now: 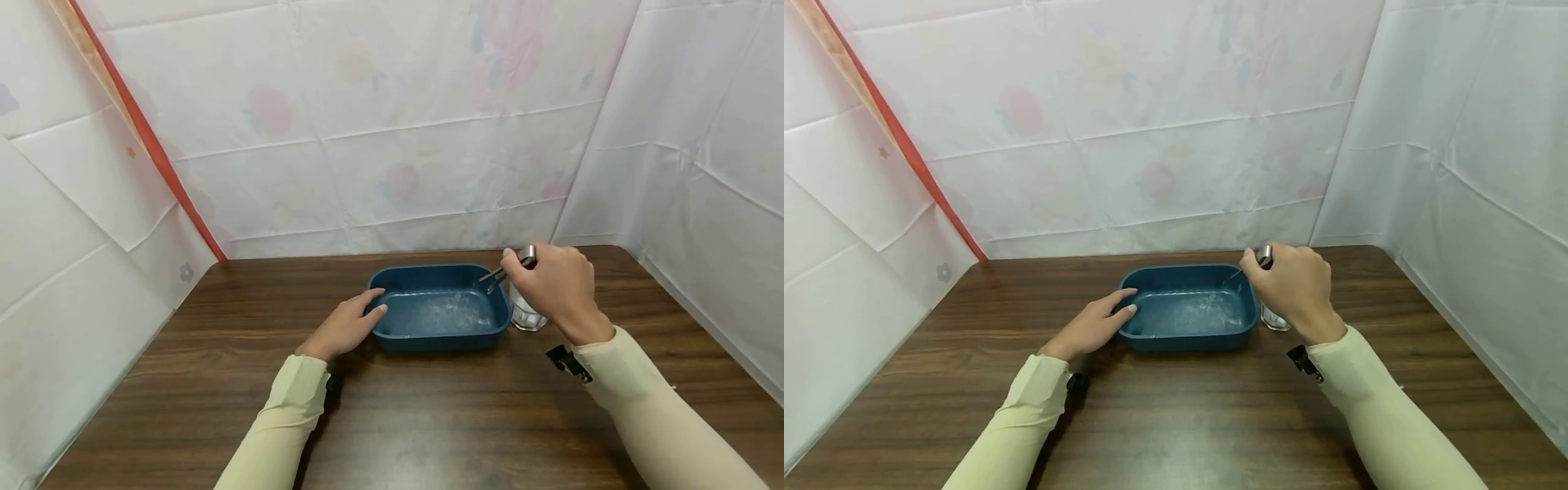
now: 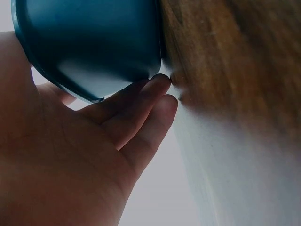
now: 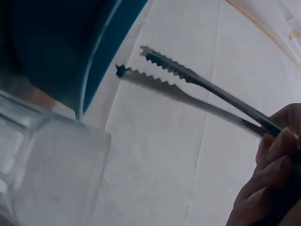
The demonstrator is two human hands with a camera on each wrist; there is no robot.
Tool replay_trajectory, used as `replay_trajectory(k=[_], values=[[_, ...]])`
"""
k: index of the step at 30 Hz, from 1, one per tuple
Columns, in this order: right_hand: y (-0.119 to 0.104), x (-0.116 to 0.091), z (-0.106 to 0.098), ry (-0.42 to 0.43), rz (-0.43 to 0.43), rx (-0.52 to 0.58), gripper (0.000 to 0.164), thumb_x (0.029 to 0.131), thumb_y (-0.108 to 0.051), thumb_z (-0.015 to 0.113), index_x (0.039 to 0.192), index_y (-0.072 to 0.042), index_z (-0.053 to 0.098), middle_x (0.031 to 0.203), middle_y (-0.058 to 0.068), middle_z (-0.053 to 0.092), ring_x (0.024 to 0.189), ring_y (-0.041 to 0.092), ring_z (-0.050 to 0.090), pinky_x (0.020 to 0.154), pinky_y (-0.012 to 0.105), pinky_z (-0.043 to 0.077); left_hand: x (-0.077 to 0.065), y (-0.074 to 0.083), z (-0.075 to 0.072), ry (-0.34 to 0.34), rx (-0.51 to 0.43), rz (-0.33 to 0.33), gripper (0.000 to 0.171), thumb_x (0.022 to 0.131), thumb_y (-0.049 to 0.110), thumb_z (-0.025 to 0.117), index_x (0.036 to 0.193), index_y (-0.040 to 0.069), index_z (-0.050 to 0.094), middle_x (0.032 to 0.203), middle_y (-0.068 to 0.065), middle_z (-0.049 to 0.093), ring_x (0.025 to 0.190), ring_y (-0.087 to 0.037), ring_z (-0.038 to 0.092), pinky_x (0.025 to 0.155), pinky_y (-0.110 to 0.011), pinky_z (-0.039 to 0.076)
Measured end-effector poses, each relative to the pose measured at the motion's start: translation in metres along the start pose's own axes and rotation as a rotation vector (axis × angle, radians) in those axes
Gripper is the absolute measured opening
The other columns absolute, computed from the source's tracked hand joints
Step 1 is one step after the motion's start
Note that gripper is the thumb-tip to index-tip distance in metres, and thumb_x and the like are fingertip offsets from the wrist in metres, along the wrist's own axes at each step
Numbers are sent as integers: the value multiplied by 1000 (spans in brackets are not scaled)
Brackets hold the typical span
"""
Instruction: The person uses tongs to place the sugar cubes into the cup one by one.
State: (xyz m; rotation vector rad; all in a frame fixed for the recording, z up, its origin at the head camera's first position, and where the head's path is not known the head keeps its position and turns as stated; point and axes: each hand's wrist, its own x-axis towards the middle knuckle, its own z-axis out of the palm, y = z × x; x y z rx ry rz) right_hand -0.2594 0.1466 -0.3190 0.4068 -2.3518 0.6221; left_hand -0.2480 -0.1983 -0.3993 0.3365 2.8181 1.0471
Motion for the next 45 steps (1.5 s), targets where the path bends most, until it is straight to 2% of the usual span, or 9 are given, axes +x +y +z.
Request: replay_trajectory(k=[5, 12, 17, 32, 45], values=[[2, -3, 9, -86, 0, 38, 53, 97, -32, 59, 51, -19, 36, 45, -6, 28, 41, 15, 28, 41, 30, 19, 0, 0, 0, -5, 8, -4, 58, 106, 46, 44, 156, 17, 38, 157, -4, 39, 143, -27, 37, 114, -53, 33], [3, -4, 21, -276, 24, 102, 57, 99, -35, 58, 52, -19, 32, 49, -7, 21, 44, 13, 20, 45, 28, 15, -2, -2, -2, -6, -7, -7, 57, 106, 45, 45, 156, 17, 38, 157, -4, 39, 143, -28, 37, 113, -54, 33], [2, -4, 27, -352, 47, 137, 56, 99, -35, 59, 52, -18, 33, 50, -6, 23, 45, 14, 21, 46, 28, 14, -2, -2, -3, -4, -6, -8, 57, 107, 45, 44, 156, 18, 38, 157, -3, 38, 143, -28, 37, 113, -54, 33], [-2, -12, 44, -462, 33, 232, 56, 100, -35, 61, 52, -18, 37, 48, -6, 27, 42, 13, 25, 45, 27, 23, -2, 0, -5, -4, -4, -9, 58, 106, 46, 44, 156, 17, 38, 157, -4, 39, 143, -28, 37, 113, -54, 33], [-8, -14, 48, -441, 14, 253, 59, 99, -39, 61, 50, -18, 36, 48, -7, 26, 44, 11, 23, 45, 27, 20, -1, -1, -4, -4, 1, 0, 58, 106, 46, 44, 156, 17, 38, 156, -5, 40, 143, -28, 38, 113, -54, 34]])
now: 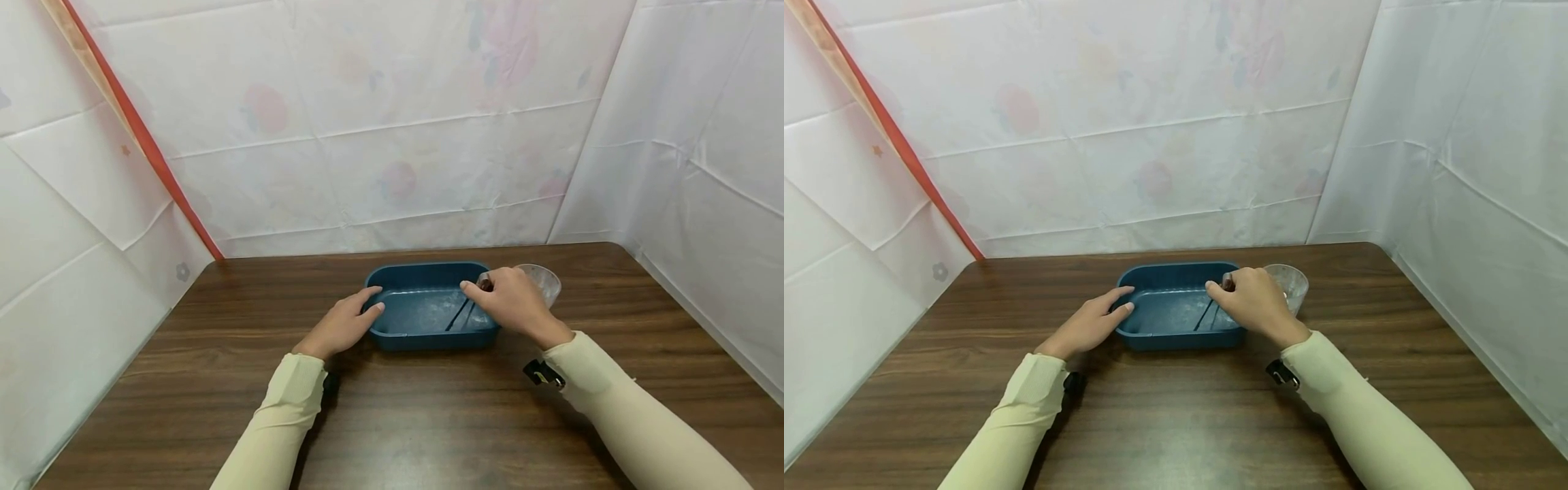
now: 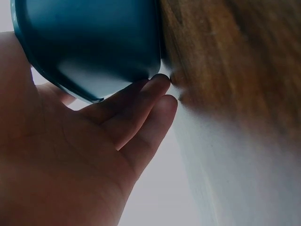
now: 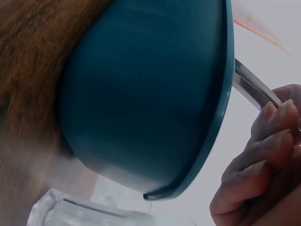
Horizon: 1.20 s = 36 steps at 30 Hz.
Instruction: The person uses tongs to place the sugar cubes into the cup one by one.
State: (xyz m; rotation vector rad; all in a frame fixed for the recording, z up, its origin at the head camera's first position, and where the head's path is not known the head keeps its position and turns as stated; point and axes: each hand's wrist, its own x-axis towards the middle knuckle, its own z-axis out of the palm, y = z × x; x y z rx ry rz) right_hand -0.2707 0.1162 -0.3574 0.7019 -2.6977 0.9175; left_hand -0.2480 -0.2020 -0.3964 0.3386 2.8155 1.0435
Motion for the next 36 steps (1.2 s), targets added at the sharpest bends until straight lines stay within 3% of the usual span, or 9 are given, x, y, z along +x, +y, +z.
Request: replay_trajectory(k=[28, 36], values=[[-14, -5, 23, -58, -92, 169, 51, 100, -43, 62, 58, -18, 49, 50, -6, 42, 45, 13, 44, 46, 27, 36, -2, 1, 1, 3, 5, 6, 59, 106, 47, 44, 156, 17, 37, 157, -6, 39, 143, -29, 37, 113, -55, 33], [-17, -8, 27, -119, -131, 181, 37, 99, -42, 64, 69, -20, 63, 53, -9, 45, 47, 9, 45, 47, 26, 38, -3, 0, 1, -1, -4, 7, 58, 106, 46, 44, 156, 17, 38, 157, -6, 39, 143, -29, 38, 113, -54, 33]])
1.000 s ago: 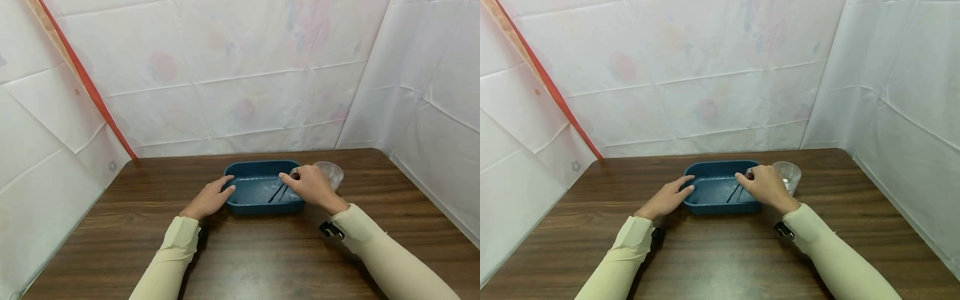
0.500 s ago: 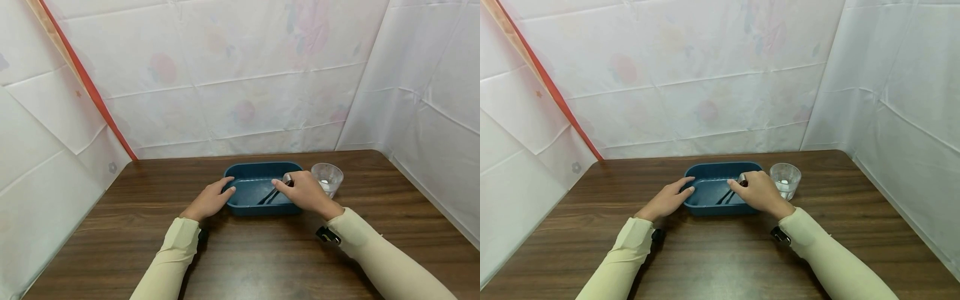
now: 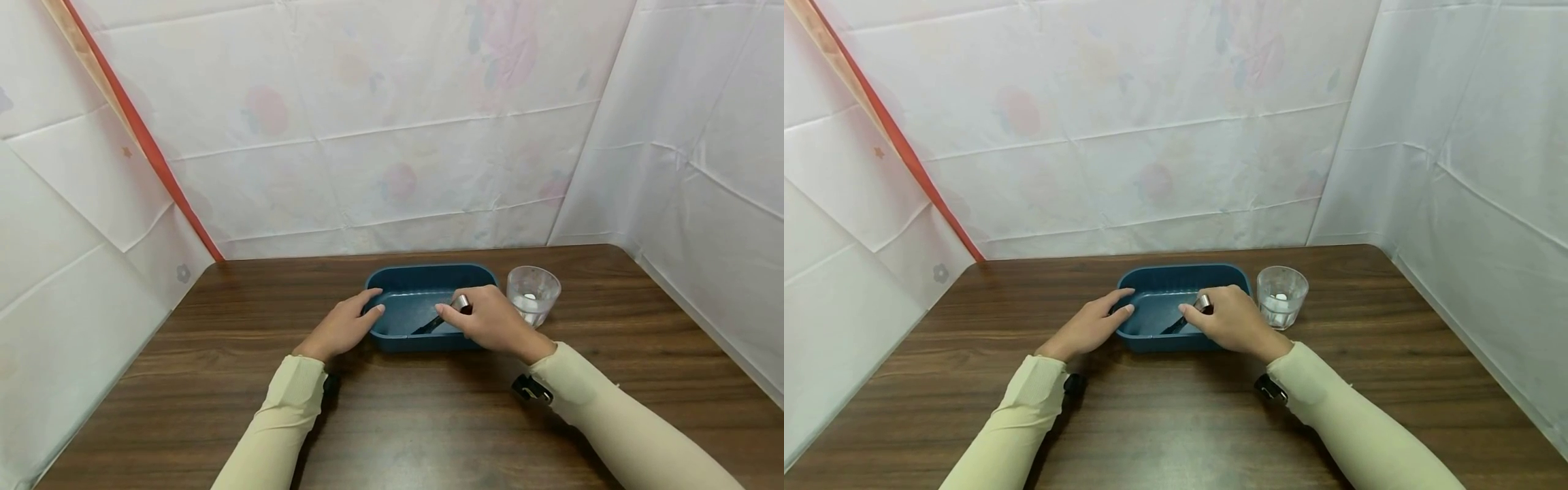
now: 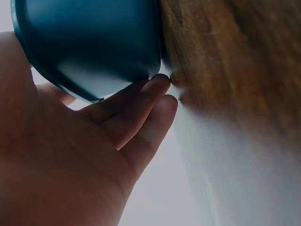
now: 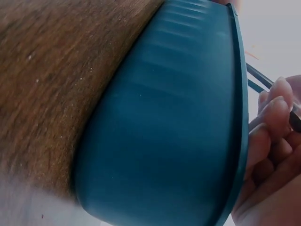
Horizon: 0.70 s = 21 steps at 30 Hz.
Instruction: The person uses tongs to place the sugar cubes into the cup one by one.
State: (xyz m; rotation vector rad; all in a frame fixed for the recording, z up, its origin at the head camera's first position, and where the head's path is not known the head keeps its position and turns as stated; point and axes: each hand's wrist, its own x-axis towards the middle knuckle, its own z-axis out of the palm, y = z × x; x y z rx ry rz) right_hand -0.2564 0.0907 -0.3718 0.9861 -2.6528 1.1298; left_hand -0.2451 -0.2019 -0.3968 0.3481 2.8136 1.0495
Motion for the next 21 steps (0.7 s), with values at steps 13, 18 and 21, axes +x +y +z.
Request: replay_trajectory(k=[13, 18, 21], values=[[5, 0, 2, 51, -133, -158, 22, 98, -32, 67, 80, -19, 69, 60, -16, 52, 52, 1, 48, 50, 26, 43, 1, -1, 0, -1, 0, -5, 57, 107, 45, 44, 156, 18, 37, 157, -5, 39, 143, -28, 37, 113, -54, 33], [6, 0, 1, 49, -149, -168, 22, 98, -32, 67, 78, -21, 67, 59, -17, 51, 52, 1, 46, 50, 25, 42, 1, -2, 1, -1, -8, 1, 56, 107, 42, 45, 156, 16, 37, 157, -6, 39, 143, -29, 38, 113, -55, 33], [7, 0, -2, 42, -152, -168, 24, 98, -29, 67, 75, -23, 64, 56, -16, 46, 48, 2, 41, 48, 25, 37, 1, -1, 1, -3, -16, 8, 57, 107, 42, 45, 156, 15, 37, 157, -6, 39, 143, -29, 38, 113, -55, 33]])
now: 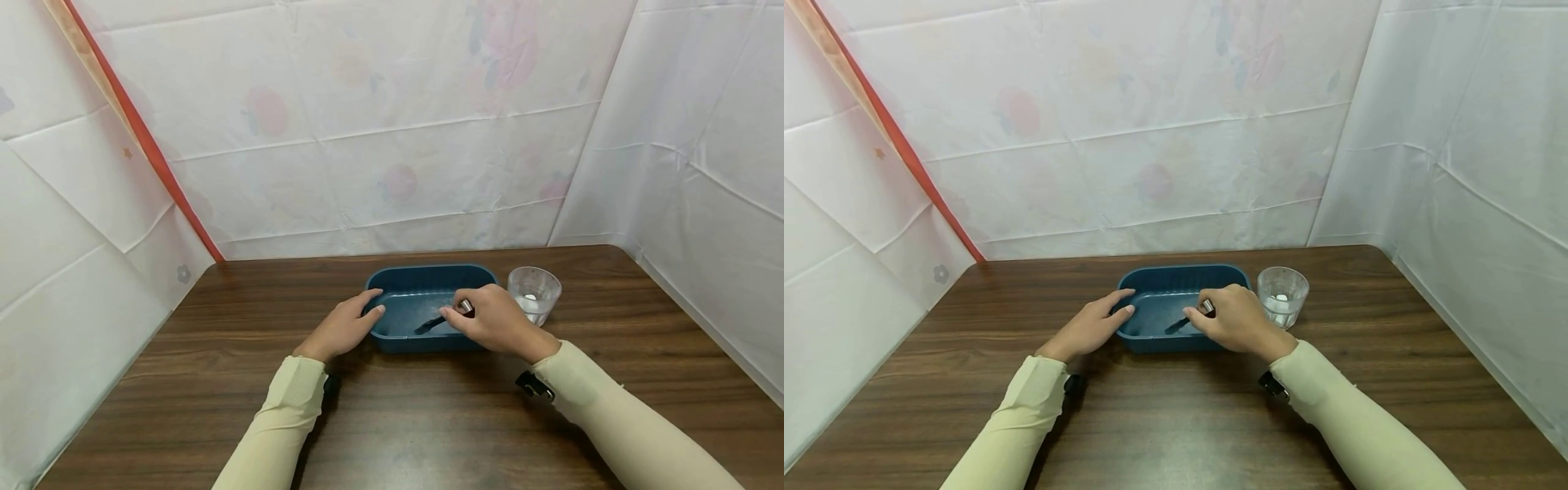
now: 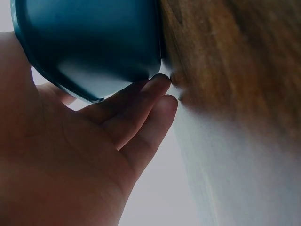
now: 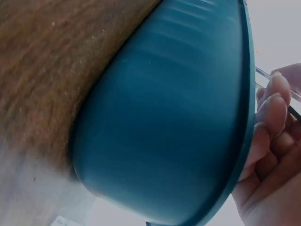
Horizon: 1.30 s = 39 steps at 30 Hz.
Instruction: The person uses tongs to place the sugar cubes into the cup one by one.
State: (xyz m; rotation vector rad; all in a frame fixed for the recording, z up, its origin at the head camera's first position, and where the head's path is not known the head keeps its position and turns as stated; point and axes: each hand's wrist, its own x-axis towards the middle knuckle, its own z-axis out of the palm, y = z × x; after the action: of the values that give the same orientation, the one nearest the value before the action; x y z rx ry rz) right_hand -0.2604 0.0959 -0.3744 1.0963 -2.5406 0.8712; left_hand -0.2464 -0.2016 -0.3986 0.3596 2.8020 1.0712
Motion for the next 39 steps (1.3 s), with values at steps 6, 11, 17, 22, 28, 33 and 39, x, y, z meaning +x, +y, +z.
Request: replay_trajectory(k=[6, 11, 17, 22, 28, 33, 39], values=[[2, 0, -9, 1, -17, -21, 31, 96, -26, 67, 67, -24, 53, 51, -15, 32, 45, 2, 28, 48, 24, 26, 0, 0, 0, 2, 0, 13, 57, 107, 43, 45, 156, 14, 37, 157, -7, 39, 143, -30, 38, 112, -55, 34], [5, -1, -16, 6, -21, -80, 35, 93, -24, 68, 63, -24, 48, 50, -14, 31, 42, 3, 29, 45, 24, 23, 0, -1, 0, 1, 2, 14, 58, 107, 45, 44, 157, 15, 37, 157, -6, 38, 143, -29, 38, 113, -55, 33], [9, -1, -22, 5, -43, -197, 41, 92, -23, 66, 59, -24, 42, 48, -14, 31, 42, 4, 29, 44, 24, 22, 0, -1, 0, 0, 5, 13, 58, 107, 44, 44, 157, 15, 37, 157, -7, 39, 143, -30, 38, 113, -55, 33], [9, 0, -25, -1, -55, -236, 41, 92, -22, 66, 59, -24, 43, 48, -13, 31, 42, 4, 29, 44, 25, 23, 0, 0, 0, 0, 2, 9, 58, 107, 44, 44, 156, 15, 37, 157, -6, 39, 143, -29, 38, 113, -54, 34], [7, 0, -26, -1, -57, -252, 41, 92, -22, 66, 58, -24, 43, 48, -13, 31, 41, 4, 29, 42, 24, 22, 0, 0, 0, 1, 3, 8, 58, 107, 45, 44, 157, 15, 37, 157, -6, 38, 143, -29, 37, 113, -55, 33], [6, 0, -27, -9, -54, -265, 42, 92, -22, 65, 57, -24, 42, 48, -13, 31, 41, 4, 29, 42, 24, 22, 0, -1, 0, -7, -1, 1, 58, 107, 44, 44, 157, 16, 36, 158, -5, 38, 143, -29, 37, 113, -55, 33], [5, 0, -29, -17, -33, -271, 44, 92, -22, 62, 56, -23, 37, 47, -12, 26, 41, 4, 23, 43, 24, 17, 1, -1, 1, -2, -7, 8, 57, 107, 42, 45, 157, 15, 36, 157, -7, 38, 143, -30, 38, 112, -56, 33]])
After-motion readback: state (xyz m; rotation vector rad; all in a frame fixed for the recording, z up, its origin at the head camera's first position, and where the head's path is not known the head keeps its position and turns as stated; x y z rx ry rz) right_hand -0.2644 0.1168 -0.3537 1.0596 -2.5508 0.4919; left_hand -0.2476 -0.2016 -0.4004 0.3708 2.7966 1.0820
